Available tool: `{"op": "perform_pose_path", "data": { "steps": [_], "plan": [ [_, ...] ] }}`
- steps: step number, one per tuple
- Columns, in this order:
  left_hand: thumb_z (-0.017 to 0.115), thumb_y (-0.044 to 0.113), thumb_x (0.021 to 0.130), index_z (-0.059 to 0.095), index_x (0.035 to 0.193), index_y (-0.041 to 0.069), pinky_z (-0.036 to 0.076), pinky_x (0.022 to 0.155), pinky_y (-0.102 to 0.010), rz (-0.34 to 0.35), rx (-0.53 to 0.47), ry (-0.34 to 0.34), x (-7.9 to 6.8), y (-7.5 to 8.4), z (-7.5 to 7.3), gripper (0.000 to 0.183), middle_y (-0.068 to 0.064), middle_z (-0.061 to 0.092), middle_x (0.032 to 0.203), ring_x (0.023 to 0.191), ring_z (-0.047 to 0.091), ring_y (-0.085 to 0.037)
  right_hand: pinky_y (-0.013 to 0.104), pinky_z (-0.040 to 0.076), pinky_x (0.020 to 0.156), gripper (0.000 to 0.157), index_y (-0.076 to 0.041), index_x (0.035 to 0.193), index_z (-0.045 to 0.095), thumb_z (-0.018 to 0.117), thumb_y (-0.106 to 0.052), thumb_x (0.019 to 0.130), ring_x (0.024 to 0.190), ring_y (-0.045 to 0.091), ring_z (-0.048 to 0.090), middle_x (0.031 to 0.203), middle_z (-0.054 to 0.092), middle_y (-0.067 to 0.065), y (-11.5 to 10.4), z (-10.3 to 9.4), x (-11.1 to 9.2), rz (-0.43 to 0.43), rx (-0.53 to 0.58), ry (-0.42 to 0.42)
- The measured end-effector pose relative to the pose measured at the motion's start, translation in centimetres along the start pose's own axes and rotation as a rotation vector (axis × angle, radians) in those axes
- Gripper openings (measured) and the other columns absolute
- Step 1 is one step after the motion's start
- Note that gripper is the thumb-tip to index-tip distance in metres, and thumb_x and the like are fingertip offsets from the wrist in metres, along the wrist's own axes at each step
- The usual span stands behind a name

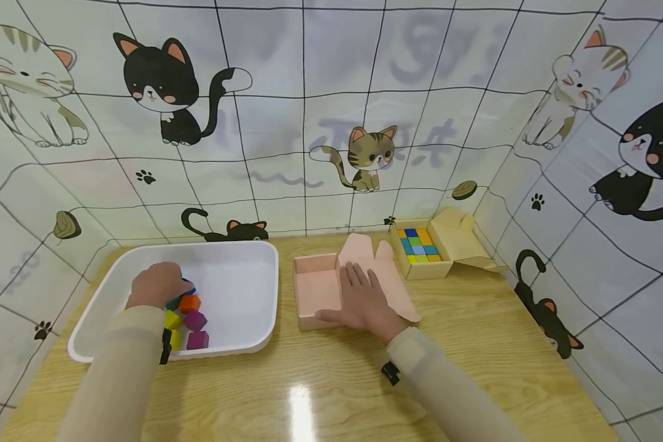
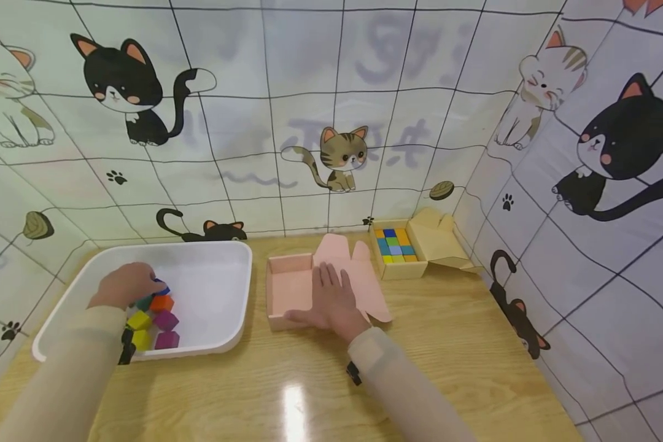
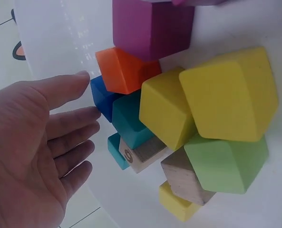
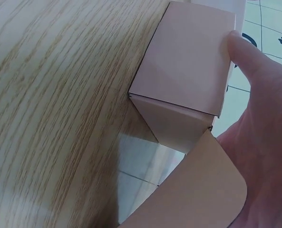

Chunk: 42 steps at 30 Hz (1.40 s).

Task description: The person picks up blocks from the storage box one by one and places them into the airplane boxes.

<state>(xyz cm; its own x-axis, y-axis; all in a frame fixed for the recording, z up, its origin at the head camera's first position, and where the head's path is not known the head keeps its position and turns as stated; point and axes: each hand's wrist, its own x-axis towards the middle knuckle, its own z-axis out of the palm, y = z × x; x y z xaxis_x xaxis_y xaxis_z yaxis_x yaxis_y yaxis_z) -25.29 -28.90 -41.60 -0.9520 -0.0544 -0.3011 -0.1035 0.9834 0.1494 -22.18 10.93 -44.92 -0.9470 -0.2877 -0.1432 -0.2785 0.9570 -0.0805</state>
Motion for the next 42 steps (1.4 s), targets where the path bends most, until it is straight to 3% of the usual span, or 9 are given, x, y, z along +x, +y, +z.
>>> {"op": "perform_pose_path", "data": {
  "steps": [13, 23, 29, 35, 42],
  "plan": [
    [0.068, 0.025, 0.079, 0.062, 0.089, -0.003, 0.048, 0.059, -0.037, 0.008, 0.087, 0.008, -0.1, 0.7, -0.3, 0.031, -0.013, 0.06, 0.071, 0.065, 0.052, -0.027, 0.048, 0.006, 0.116, 0.116, -0.002, 0.146, 0.008, 0.041, -0.082, 0.069, 0.144, 0.027, 0.006, 0.154, 0.009, 0.014, -0.5, -1.4, -0.1, 0.003, 0.03, -0.086],
    [0.069, 0.021, 0.075, 0.062, 0.088, -0.004, 0.046, 0.056, -0.034, 0.01, 0.055, 0.007, 0.5, 0.7, -0.3, 0.029, -0.012, 0.059, 0.069, 0.063, 0.051, -0.027, 0.048, 0.005, 0.116, 0.116, -0.004, 0.147, 0.009, 0.041, -0.083, 0.068, 0.144, 0.026, 0.006, 0.155, 0.009, 0.012, -0.3, -1.5, 0.1, 0.007, 0.015, -0.11],
    [0.069, 0.03, 0.076, 0.063, 0.085, 0.0, 0.042, 0.053, -0.03, 0.04, 0.013, 0.035, 1.1, 1.3, -0.9, 0.032, -0.01, 0.057, 0.069, 0.064, 0.05, -0.025, 0.047, 0.007, 0.117, 0.115, -0.004, 0.147, 0.01, 0.041, -0.083, 0.068, 0.144, 0.026, 0.007, 0.155, 0.01, 0.012, -0.4, -1.7, -0.1, 0.011, 0.009, -0.104],
    [0.067, 0.033, 0.077, 0.065, 0.096, 0.001, 0.047, 0.056, -0.032, 0.112, -0.026, 0.029, 1.2, 3.5, -3.2, 0.037, -0.011, 0.064, 0.081, 0.073, 0.054, -0.026, 0.047, 0.005, 0.117, 0.117, -0.007, 0.147, 0.008, 0.037, -0.086, 0.067, 0.144, 0.024, 0.005, 0.155, 0.008, 0.009, -0.3, -1.5, 0.0, 0.017, -0.004, -0.096],
    [0.065, 0.033, 0.078, 0.065, 0.097, 0.006, 0.052, 0.07, -0.042, 0.3, 0.019, 0.167, -0.1, 8.0, -5.2, 0.034, -0.012, 0.063, 0.1, 0.084, 0.056, -0.026, 0.047, 0.006, 0.117, 0.116, -0.006, 0.147, 0.009, 0.036, -0.086, 0.068, 0.144, 0.025, 0.006, 0.155, 0.009, 0.01, -0.3, -1.4, 0.0, 0.004, -0.013, -0.078]
  ]
}}
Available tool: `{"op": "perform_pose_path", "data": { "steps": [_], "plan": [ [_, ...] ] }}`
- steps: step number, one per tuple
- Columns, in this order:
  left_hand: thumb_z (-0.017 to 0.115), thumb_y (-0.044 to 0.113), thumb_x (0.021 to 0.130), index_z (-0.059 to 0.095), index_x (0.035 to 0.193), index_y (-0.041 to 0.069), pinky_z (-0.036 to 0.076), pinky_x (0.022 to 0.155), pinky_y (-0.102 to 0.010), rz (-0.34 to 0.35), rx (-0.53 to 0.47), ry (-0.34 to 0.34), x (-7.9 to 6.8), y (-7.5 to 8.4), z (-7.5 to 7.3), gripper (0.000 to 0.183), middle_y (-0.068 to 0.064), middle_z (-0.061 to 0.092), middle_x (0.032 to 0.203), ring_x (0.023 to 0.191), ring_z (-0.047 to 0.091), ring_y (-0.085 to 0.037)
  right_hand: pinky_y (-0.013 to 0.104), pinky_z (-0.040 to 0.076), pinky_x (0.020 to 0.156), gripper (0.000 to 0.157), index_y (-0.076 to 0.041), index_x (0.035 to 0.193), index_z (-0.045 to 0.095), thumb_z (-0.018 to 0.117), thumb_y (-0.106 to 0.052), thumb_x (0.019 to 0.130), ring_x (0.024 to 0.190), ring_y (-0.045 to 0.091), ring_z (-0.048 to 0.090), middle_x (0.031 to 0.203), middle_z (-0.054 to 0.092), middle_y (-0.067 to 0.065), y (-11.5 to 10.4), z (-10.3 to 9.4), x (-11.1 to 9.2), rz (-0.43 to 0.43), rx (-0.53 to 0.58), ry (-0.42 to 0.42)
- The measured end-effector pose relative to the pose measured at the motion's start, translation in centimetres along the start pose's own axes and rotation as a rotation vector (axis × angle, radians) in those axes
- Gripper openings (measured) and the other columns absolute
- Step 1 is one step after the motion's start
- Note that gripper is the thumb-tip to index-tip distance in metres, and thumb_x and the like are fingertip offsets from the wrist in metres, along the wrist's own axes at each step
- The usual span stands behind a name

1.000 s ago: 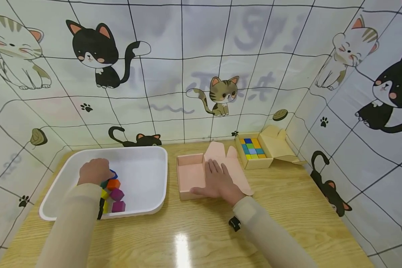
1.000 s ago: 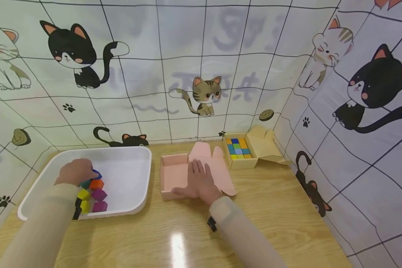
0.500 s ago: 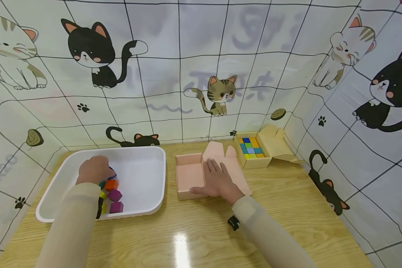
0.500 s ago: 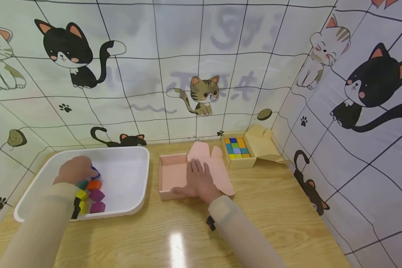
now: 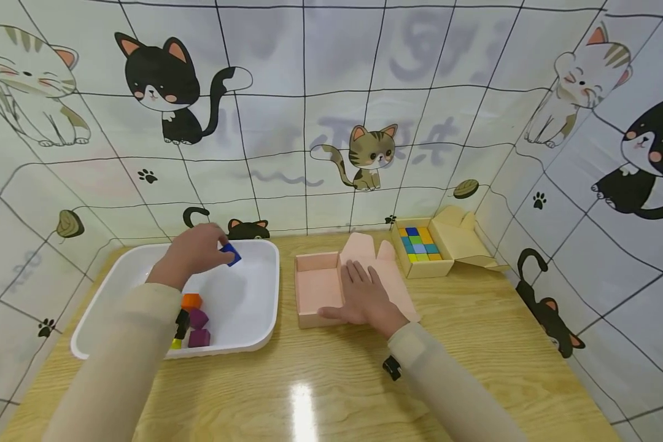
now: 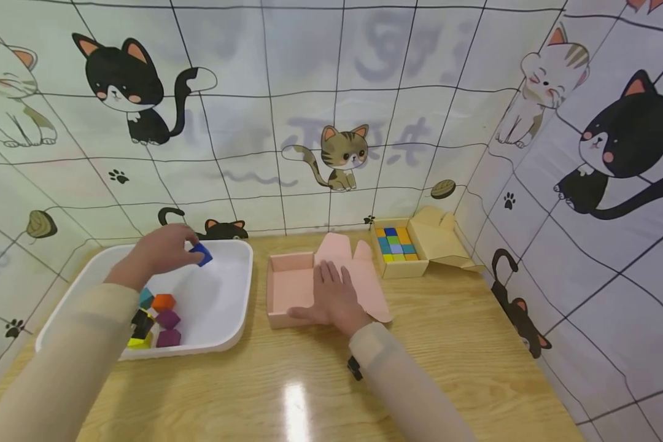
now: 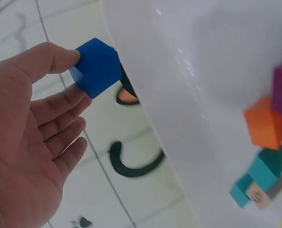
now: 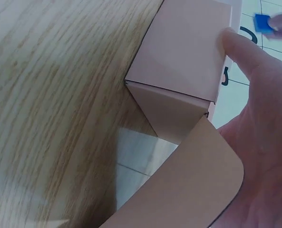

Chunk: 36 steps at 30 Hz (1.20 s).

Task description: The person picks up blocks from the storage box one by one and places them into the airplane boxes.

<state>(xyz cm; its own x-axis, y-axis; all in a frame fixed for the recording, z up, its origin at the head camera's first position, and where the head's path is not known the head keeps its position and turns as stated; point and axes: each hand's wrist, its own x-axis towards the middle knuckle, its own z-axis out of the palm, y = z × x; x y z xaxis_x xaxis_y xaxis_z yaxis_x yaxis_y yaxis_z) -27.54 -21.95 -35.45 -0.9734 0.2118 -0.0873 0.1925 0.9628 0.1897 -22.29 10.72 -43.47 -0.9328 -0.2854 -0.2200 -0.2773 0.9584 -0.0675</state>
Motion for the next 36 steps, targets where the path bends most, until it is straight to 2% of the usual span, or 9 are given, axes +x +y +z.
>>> {"op": "perform_pose_path", "data": {
  "steps": [4, 8, 12, 16, 20, 22, 27, 36],
  "plan": [
    [0.064, 0.034, 0.079, 0.067, 0.097, 0.009, 0.051, 0.077, -0.041, 0.121, 0.045, 0.03, 0.6, 3.5, -0.2, 0.031, -0.008, 0.062, 0.106, 0.09, 0.056, -0.023, 0.047, 0.009, 0.116, 0.114, -0.005, 0.147, 0.012, 0.038, -0.084, 0.069, 0.143, 0.026, 0.008, 0.155, 0.011, 0.012, 0.1, -0.1, -0.1, -0.002, 0.006, 0.011],
    [0.061, 0.035, 0.079, 0.067, 0.098, 0.011, 0.052, 0.078, -0.037, 0.21, 0.073, 0.043, 1.3, 6.9, 0.3, 0.031, -0.004, 0.061, 0.106, 0.091, 0.055, -0.019, 0.048, 0.009, 0.116, 0.113, -0.005, 0.147, 0.013, 0.039, -0.083, 0.07, 0.143, 0.027, 0.009, 0.154, 0.012, 0.013, 0.3, 0.1, 0.0, -0.009, 0.01, 0.017],
    [0.061, 0.036, 0.079, 0.068, 0.095, 0.012, 0.052, 0.072, -0.032, 0.284, 0.12, 0.055, 2.3, 9.7, 1.5, 0.029, 0.0, 0.06, 0.098, 0.085, 0.054, -0.015, 0.047, 0.009, 0.116, 0.113, -0.006, 0.147, 0.012, 0.037, -0.084, 0.069, 0.143, 0.026, 0.009, 0.155, 0.011, 0.011, 0.5, 0.2, 0.1, 0.002, -0.001, 0.014],
    [0.062, 0.038, 0.077, 0.068, 0.088, 0.014, 0.052, 0.076, -0.031, 0.336, 0.19, 0.05, 3.5, 11.8, 3.3, 0.027, 0.002, 0.059, 0.098, 0.086, 0.054, -0.014, 0.047, 0.009, 0.116, 0.114, -0.007, 0.147, 0.012, 0.034, -0.086, 0.068, 0.144, 0.026, 0.008, 0.155, 0.011, 0.011, 0.6, 0.5, 0.3, 0.004, -0.007, 0.016],
    [0.064, 0.039, 0.076, 0.067, 0.082, 0.015, 0.048, 0.087, -0.033, 0.367, 0.269, 0.041, 4.6, 12.6, 5.2, 0.025, 0.001, 0.059, 0.105, 0.095, 0.053, -0.016, 0.048, 0.009, 0.116, 0.116, -0.008, 0.147, 0.009, 0.032, -0.088, 0.067, 0.144, 0.026, 0.007, 0.155, 0.009, 0.011, 0.7, 0.9, 0.5, -0.007, 0.0, 0.013],
    [0.065, 0.04, 0.076, 0.066, 0.081, 0.014, 0.043, 0.097, -0.034, 0.378, 0.308, 0.033, 5.0, 12.7, 6.1, 0.027, 0.001, 0.058, 0.11, 0.11, 0.051, -0.018, 0.048, 0.008, 0.116, 0.117, -0.007, 0.148, 0.007, 0.029, -0.089, 0.066, 0.144, 0.026, 0.005, 0.155, 0.008, 0.011, 0.7, 1.1, 0.6, -0.009, 0.0, 0.007],
    [0.067, 0.041, 0.077, 0.069, 0.087, 0.012, 0.025, 0.114, -0.035, 0.395, 0.394, 0.016, 5.3, 12.5, 7.5, 0.031, 0.0, 0.054, 0.126, 0.138, 0.027, -0.023, 0.047, 0.008, 0.116, 0.119, -0.007, 0.147, 0.005, 0.027, -0.09, 0.065, 0.144, 0.024, 0.005, 0.155, 0.007, 0.01, 0.5, 1.1, 0.4, -0.007, -0.021, 0.006],
    [0.064, 0.032, 0.08, 0.071, 0.094, 0.011, 0.018, 0.116, -0.036, 0.393, 0.481, 0.042, 5.7, 12.5, 8.8, 0.026, -0.001, 0.05, 0.133, 0.141, 0.021, -0.022, 0.047, 0.01, 0.116, 0.116, -0.007, 0.147, 0.007, 0.028, -0.088, 0.067, 0.144, 0.025, 0.007, 0.155, 0.01, 0.011, 0.5, 0.9, 0.2, -0.015, -0.04, 0.033]
  ]
}}
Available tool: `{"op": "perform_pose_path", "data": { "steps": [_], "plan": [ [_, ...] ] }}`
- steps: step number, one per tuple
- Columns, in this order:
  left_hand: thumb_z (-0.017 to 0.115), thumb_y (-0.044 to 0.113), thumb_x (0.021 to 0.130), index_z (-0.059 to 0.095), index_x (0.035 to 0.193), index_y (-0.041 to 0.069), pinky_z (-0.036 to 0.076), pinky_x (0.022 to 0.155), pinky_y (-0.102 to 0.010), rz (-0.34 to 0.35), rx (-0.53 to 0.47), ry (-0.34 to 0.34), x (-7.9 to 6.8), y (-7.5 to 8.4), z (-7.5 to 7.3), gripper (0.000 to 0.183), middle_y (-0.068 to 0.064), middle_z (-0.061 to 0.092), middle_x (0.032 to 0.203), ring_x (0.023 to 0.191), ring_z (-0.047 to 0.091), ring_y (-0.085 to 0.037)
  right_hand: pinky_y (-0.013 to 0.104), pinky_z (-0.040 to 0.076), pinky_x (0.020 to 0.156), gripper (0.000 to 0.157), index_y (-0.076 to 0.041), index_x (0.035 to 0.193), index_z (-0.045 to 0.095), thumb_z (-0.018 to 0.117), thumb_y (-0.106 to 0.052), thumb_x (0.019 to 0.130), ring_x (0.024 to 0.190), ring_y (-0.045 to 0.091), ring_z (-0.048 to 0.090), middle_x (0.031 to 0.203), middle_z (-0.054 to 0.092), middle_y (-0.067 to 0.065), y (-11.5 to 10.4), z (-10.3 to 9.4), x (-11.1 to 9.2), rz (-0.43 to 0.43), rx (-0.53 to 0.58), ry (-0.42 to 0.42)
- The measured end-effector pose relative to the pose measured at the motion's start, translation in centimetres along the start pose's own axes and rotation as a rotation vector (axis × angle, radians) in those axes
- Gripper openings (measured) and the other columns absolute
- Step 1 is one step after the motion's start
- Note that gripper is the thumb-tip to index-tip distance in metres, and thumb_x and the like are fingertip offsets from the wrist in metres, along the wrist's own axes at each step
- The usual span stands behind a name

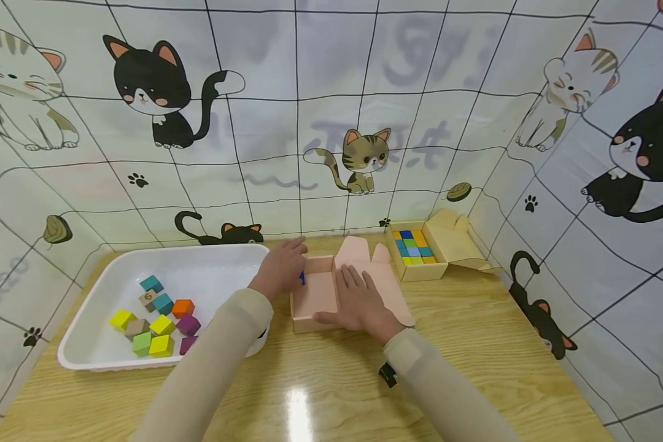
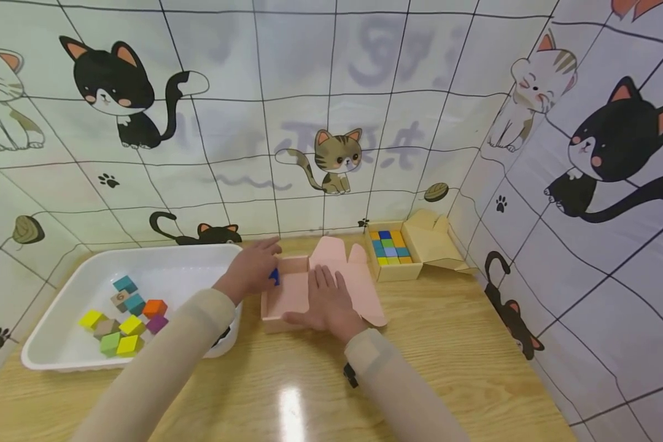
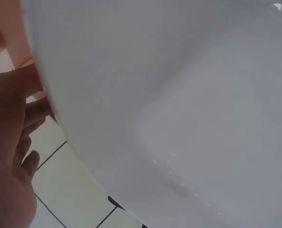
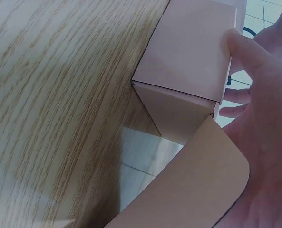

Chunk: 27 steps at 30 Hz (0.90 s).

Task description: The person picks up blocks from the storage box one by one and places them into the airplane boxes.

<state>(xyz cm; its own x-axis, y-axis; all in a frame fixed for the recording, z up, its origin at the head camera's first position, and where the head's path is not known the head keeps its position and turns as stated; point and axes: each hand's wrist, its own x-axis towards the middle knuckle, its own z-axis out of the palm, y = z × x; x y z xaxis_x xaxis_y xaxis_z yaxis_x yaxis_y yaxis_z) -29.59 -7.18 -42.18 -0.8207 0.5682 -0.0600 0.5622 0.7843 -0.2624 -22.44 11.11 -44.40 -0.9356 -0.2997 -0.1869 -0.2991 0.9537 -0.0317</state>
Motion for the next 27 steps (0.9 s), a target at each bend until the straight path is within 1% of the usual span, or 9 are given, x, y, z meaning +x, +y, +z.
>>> {"op": "perform_pose_path", "data": {
  "steps": [5, 11, 17, 20, 22, 24, 27],
  "plan": [
    [0.061, 0.03, 0.081, 0.069, 0.097, 0.012, 0.017, 0.117, -0.035, -0.003, 0.064, 0.006, 0.3, 0.5, 0.6, 0.025, -0.001, 0.051, 0.131, 0.141, 0.021, -0.022, 0.047, 0.011, 0.116, 0.114, -0.007, 0.147, 0.007, 0.031, -0.086, 0.069, 0.143, 0.025, 0.008, 0.155, 0.011, 0.011, -0.1, -0.3, -0.3, -0.004, 0.001, 0.006],
    [0.063, 0.029, 0.082, 0.069, 0.09, 0.016, 0.023, 0.114, -0.034, -0.014, 0.142, 0.024, 0.3, 0.7, 1.0, 0.017, -0.002, 0.053, 0.125, 0.14, 0.023, -0.021, 0.047, 0.011, 0.116, 0.113, -0.008, 0.148, 0.006, 0.032, -0.086, 0.07, 0.144, 0.025, 0.008, 0.155, 0.011, 0.011, -0.2, -0.4, -0.5, -0.008, 0.0, 0.007],
    [0.061, 0.025, 0.083, 0.07, 0.088, 0.017, 0.022, 0.115, -0.035, -0.018, 0.147, 0.021, 0.0, 0.5, 1.4, 0.012, -0.003, 0.053, 0.125, 0.14, 0.023, -0.022, 0.047, 0.011, 0.116, 0.114, -0.007, 0.147, 0.008, 0.032, -0.086, 0.069, 0.143, 0.025, 0.009, 0.155, 0.012, 0.01, -0.4, -0.2, -0.4, -0.01, 0.002, 0.003],
    [0.064, 0.031, 0.082, 0.07, 0.09, 0.016, 0.024, 0.114, -0.036, -0.008, 0.097, 0.029, -0.4, 0.3, 0.9, 0.018, -0.003, 0.053, 0.127, 0.139, 0.024, -0.022, 0.046, 0.01, 0.116, 0.115, -0.007, 0.148, 0.008, 0.031, -0.087, 0.068, 0.144, 0.025, 0.008, 0.155, 0.011, 0.01, -0.4, -0.1, -0.3, -0.008, 0.004, -0.009],
    [0.065, 0.034, 0.082, 0.07, 0.09, 0.015, 0.024, 0.114, -0.037, -0.004, 0.035, 0.041, -0.8, -0.3, 0.1, 0.021, -0.003, 0.052, 0.129, 0.14, 0.024, -0.023, 0.046, 0.009, 0.117, 0.115, -0.007, 0.148, 0.007, 0.03, -0.087, 0.068, 0.144, 0.025, 0.007, 0.155, 0.01, 0.01, -0.5, -0.2, -0.3, -0.004, 0.004, -0.019],
    [0.066, 0.036, 0.081, 0.07, 0.09, 0.014, 0.023, 0.115, -0.038, -0.011, -0.048, 0.067, -1.5, -1.4, -0.9, 0.024, -0.004, 0.051, 0.131, 0.14, 0.024, -0.024, 0.046, 0.008, 0.117, 0.116, -0.007, 0.148, 0.006, 0.03, -0.088, 0.068, 0.144, 0.025, 0.006, 0.155, 0.009, 0.011, -0.4, -0.2, -0.3, 0.001, 0.004, -0.022],
    [0.066, 0.034, 0.082, 0.07, 0.09, 0.013, 0.023, 0.114, -0.041, -0.033, -0.133, 0.109, -2.9, -3.7, -2.4, 0.023, -0.005, 0.051, 0.131, 0.139, 0.024, -0.026, 0.046, 0.008, 0.117, 0.117, -0.007, 0.147, 0.006, 0.03, -0.088, 0.067, 0.144, 0.025, 0.006, 0.155, 0.009, 0.011, -0.3, -0.2, -0.2, 0.007, 0.004, -0.02]
  ]
}}
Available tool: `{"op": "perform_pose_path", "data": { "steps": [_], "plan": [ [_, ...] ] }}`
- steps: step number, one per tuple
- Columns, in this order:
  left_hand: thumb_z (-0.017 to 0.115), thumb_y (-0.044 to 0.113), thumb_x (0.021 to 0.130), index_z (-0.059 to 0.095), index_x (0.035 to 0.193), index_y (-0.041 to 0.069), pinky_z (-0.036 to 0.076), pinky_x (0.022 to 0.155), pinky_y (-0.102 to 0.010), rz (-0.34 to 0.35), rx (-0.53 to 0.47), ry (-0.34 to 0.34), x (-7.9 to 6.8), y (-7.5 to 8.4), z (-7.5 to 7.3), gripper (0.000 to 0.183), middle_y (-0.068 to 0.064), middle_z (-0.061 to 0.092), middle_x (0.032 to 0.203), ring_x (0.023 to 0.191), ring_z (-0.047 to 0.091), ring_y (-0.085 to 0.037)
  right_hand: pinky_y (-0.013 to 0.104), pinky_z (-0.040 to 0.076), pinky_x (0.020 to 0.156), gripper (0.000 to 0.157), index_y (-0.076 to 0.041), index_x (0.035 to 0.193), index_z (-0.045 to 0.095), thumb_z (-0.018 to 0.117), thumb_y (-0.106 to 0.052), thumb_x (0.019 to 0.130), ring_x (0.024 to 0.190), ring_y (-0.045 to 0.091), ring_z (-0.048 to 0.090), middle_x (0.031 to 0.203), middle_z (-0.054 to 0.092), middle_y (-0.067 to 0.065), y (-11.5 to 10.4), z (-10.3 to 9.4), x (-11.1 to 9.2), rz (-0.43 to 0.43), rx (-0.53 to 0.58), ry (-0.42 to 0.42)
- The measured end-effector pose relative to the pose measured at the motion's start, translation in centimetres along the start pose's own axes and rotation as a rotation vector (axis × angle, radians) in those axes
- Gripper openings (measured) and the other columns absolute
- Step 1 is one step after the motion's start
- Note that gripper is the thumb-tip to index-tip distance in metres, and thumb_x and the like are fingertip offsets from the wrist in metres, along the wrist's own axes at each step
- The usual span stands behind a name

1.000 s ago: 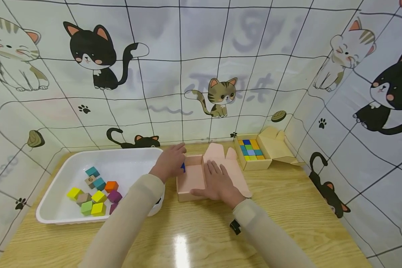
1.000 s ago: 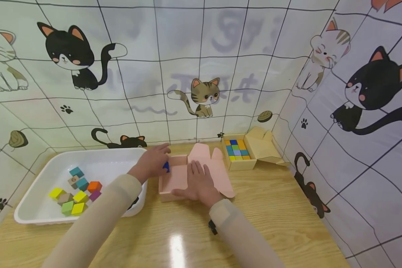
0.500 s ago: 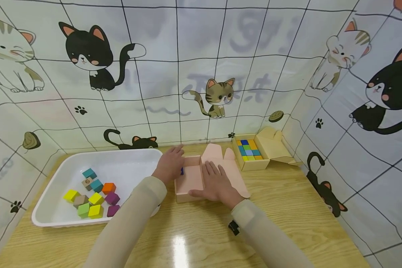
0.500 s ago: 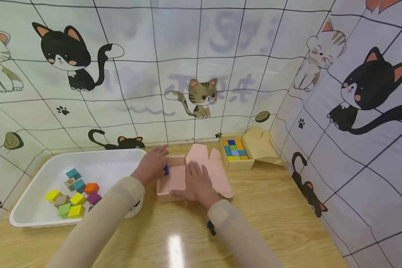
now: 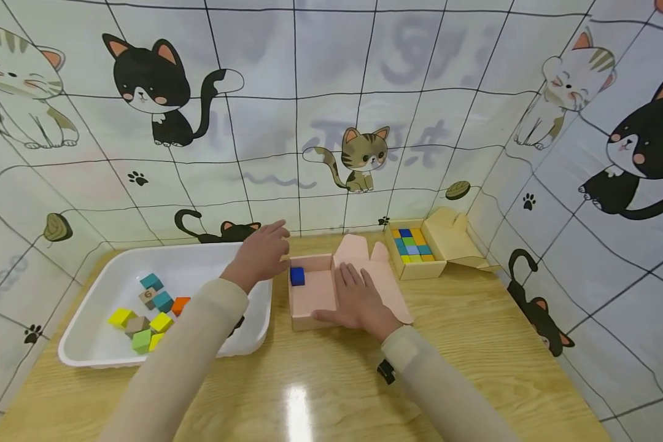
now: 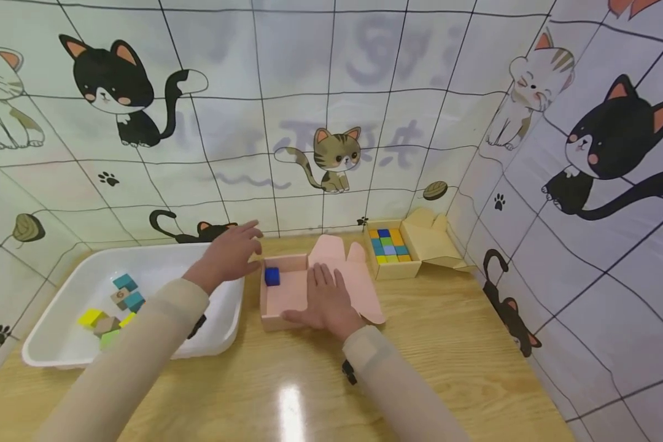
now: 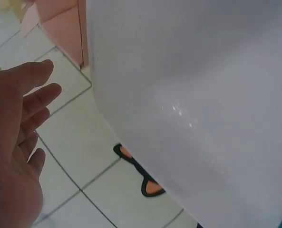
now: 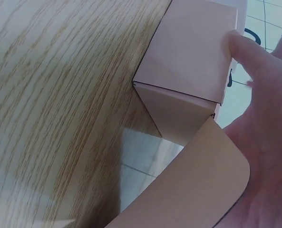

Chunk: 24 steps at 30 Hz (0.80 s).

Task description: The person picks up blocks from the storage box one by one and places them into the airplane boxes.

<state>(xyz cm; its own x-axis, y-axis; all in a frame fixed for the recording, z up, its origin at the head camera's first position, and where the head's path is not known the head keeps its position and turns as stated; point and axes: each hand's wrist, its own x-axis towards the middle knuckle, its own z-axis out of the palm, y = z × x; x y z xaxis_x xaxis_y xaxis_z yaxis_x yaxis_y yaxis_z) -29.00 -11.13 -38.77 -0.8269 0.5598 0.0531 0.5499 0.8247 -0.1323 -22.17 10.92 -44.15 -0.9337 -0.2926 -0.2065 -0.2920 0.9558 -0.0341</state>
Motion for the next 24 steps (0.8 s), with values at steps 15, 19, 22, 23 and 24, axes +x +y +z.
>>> {"op": "perform_pose_path", "data": {
  "steps": [15, 19, 22, 23, 24],
  "plan": [
    [0.078, 0.024, 0.069, 0.07, 0.088, 0.018, 0.028, 0.104, -0.06, -0.205, -0.107, -0.072, -11.6, -10.8, -0.2, 0.021, -0.014, 0.055, 0.126, 0.133, 0.026, -0.04, 0.046, 0.006, 0.117, 0.114, -0.006, 0.147, 0.008, 0.034, -0.085, 0.069, 0.144, 0.026, 0.006, 0.155, 0.009, 0.012, 0.2, -0.1, 0.1, -0.004, 0.033, 0.01],
    [0.081, 0.024, 0.065, 0.071, 0.088, 0.019, 0.028, 0.102, -0.062, -0.225, -0.135, -0.135, -13.6, -11.6, 1.4, 0.026, -0.016, 0.056, 0.124, 0.131, 0.027, -0.043, 0.046, 0.006, 0.117, 0.112, -0.005, 0.147, 0.008, 0.035, -0.083, 0.071, 0.144, 0.026, 0.007, 0.155, 0.009, 0.012, 0.0, -0.3, -0.1, -0.009, 0.028, 0.006],
    [0.083, 0.025, 0.062, 0.071, 0.088, 0.019, 0.025, 0.102, -0.063, -0.242, -0.162, -0.172, -14.5, -11.6, 2.5, 0.03, -0.016, 0.057, 0.124, 0.131, 0.027, -0.044, 0.046, 0.007, 0.117, 0.113, -0.006, 0.147, 0.008, 0.035, -0.083, 0.071, 0.144, 0.026, 0.007, 0.155, 0.009, 0.011, 0.0, -0.4, -0.2, -0.004, 0.027, 0.004],
    [0.084, 0.026, 0.061, 0.071, 0.088, 0.018, 0.025, 0.102, -0.064, -0.251, -0.17, -0.179, -14.8, -11.6, 2.8, 0.031, -0.016, 0.057, 0.124, 0.131, 0.027, -0.044, 0.046, 0.007, 0.117, 0.113, -0.006, 0.147, 0.008, 0.035, -0.084, 0.07, 0.144, 0.026, 0.007, 0.155, 0.009, 0.011, -0.1, -0.4, -0.2, -0.003, 0.031, 0.004],
    [0.084, 0.026, 0.06, 0.071, 0.087, 0.018, 0.025, 0.102, -0.064, -0.256, -0.173, -0.182, -14.9, -11.6, 3.0, 0.031, -0.017, 0.057, 0.123, 0.13, 0.027, -0.044, 0.046, 0.007, 0.117, 0.113, -0.006, 0.147, 0.008, 0.036, -0.084, 0.07, 0.144, 0.026, 0.007, 0.155, 0.01, 0.011, -0.1, -0.4, -0.2, -0.002, 0.034, 0.005]
  ]
}}
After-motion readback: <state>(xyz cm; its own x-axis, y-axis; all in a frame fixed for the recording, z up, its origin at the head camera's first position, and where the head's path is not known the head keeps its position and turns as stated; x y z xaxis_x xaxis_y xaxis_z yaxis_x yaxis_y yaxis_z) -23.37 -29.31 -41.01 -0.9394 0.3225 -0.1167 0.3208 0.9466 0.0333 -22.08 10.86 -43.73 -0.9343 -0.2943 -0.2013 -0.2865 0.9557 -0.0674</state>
